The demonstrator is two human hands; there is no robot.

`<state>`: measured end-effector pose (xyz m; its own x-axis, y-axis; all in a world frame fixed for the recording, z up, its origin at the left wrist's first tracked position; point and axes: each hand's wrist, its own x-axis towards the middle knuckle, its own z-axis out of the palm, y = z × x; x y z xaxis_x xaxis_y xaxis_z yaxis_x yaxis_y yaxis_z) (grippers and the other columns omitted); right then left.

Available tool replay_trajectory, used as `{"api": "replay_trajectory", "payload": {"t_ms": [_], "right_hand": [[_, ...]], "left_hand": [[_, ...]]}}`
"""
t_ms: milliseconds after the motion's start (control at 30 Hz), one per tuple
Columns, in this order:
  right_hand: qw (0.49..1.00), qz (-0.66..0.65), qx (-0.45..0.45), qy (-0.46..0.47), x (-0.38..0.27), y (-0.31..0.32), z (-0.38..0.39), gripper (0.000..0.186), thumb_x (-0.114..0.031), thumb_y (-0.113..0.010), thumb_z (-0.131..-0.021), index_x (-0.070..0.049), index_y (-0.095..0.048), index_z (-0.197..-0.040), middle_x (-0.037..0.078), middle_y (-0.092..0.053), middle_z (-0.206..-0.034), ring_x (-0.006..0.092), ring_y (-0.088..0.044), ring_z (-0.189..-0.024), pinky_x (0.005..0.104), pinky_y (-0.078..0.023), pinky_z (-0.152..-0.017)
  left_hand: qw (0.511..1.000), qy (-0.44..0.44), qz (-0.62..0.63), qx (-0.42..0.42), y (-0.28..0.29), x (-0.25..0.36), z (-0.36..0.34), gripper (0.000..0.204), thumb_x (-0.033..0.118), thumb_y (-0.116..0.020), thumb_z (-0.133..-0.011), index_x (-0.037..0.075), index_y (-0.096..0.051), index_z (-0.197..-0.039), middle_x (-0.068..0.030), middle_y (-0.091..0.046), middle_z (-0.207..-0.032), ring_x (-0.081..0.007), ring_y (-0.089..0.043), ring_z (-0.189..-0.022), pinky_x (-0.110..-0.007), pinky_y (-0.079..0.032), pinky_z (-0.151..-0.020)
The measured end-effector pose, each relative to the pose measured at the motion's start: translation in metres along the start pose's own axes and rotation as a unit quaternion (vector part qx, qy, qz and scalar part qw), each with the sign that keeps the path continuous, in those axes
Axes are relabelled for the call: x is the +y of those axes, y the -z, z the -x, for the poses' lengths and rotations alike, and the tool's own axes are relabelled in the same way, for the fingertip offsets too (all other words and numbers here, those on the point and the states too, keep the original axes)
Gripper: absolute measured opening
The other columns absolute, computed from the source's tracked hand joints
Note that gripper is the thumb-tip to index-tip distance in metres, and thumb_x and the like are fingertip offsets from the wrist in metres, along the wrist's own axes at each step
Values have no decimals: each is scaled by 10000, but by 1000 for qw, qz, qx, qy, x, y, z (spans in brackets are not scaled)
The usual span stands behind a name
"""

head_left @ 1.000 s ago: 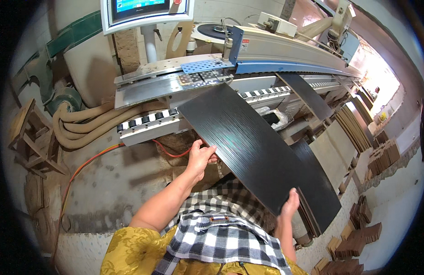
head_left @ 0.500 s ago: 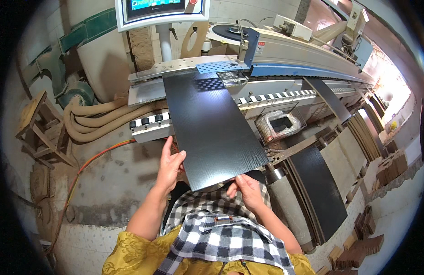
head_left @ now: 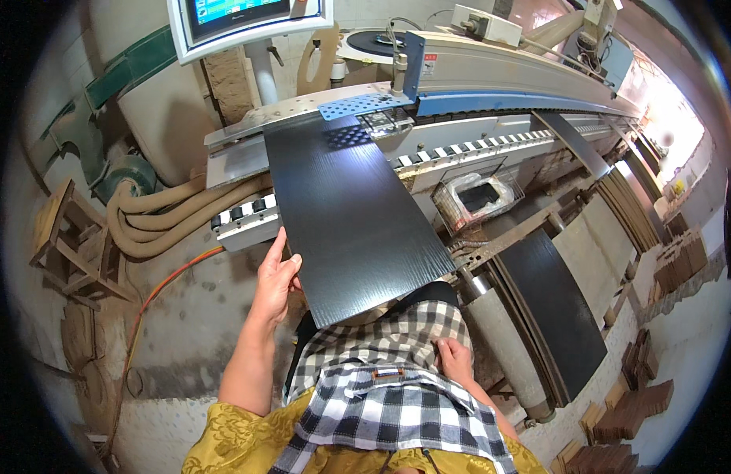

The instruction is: The person feeds a dark rectangular panel into a belt sander, repeatedly flipping it to sand both sides. The person stacks the finished panels on a roller table to the right.

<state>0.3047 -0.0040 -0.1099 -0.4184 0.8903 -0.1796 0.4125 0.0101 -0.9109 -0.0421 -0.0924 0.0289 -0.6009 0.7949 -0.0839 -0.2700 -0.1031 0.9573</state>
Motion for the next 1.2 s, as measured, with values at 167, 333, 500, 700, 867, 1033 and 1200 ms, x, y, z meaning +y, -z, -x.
{"api": "replay_trajectory", "payload": {"t_ms": [167, 333, 500, 700, 867, 1033, 1200], "right_hand": [[999, 12, 45, 21, -6, -7, 1, 221, -182, -487, -881, -16, -630, -905, 29, -555, -549, 87, -513, -480, 234, -393, -466], [998, 36, 53, 26, -9, -7, 1, 214, -207, -502, -866, -48, -639, -909, 52, -569, -547, 121, -553, -499, 263, -424, -497], [997, 20, 64, 38, -3, -7, 1, 213, -198, -500, -866, -38, -635, -906, 51, -566, -557, 118, -554, -509, 262, -428, -504], [997, -54, 50, 16, -11, -2, 4, 215, -187, -489, -883, -21, -618, -931, 40, -569, -571, 86, -510, -483, 230, -406, -476], [977, -201, 55, -34, -8, 12, 5, 231, -192, -477, -902, -2, -592, -964, 31, -559, -583, 61, -457, -465, 197, -368, -448], [966, -212, 141, -35, -6, 50, 9, 244, -219, -459, -908, -13, -572, -977, 56, -564, -569, 67, -443, -424, 189, -357, -416], [942, -206, 265, -15, 7, 104, 24, 233, -201, -453, -912, -7, -558, -988, 38, -539, -570, 63, -440, -435, 184, -357, -419]], "left_hand": [[1000, 11, -26, -7, -4, -2, -5, 631, 135, -533, -860, 121, -187, -1387, 29, -486, -657, -50, -462, -526, -198, -412, -480], [1000, 15, -23, -15, -22, -3, -11, 629, 137, -533, -862, 114, -187, -1386, 21, -483, -663, -60, -479, -527, -205, -437, -486], [1000, 24, -19, -5, -42, -10, -22, 630, 133, -525, -867, 106, -170, -1387, 5, -495, -680, -71, -492, -514, -214, -448, -469], [999, 31, -11, -25, -76, -10, -29, 631, 141, -513, -871, 117, -158, -1392, 14, -467, -681, -75, -486, -525, -213, -434, -479], [999, 26, -6, -19, -92, -12, -33, 637, 139, -512, -868, 94, -149, -1390, 15, -460, -656, -69, -474, -512, -208, -435, -466], [999, 13, 2, -47, -101, -27, -50, 651, 96, -470, -881, 70, -67, -1391, -18, -503, -615, -84, -494, -477, -232, -452, -457], [998, 19, 17, -58, -141, -40, -64, 645, 112, -469, -882, 101, -80, -1397, -17, -489, -608, -84, -482, -473, -223, -433, -453]]}}
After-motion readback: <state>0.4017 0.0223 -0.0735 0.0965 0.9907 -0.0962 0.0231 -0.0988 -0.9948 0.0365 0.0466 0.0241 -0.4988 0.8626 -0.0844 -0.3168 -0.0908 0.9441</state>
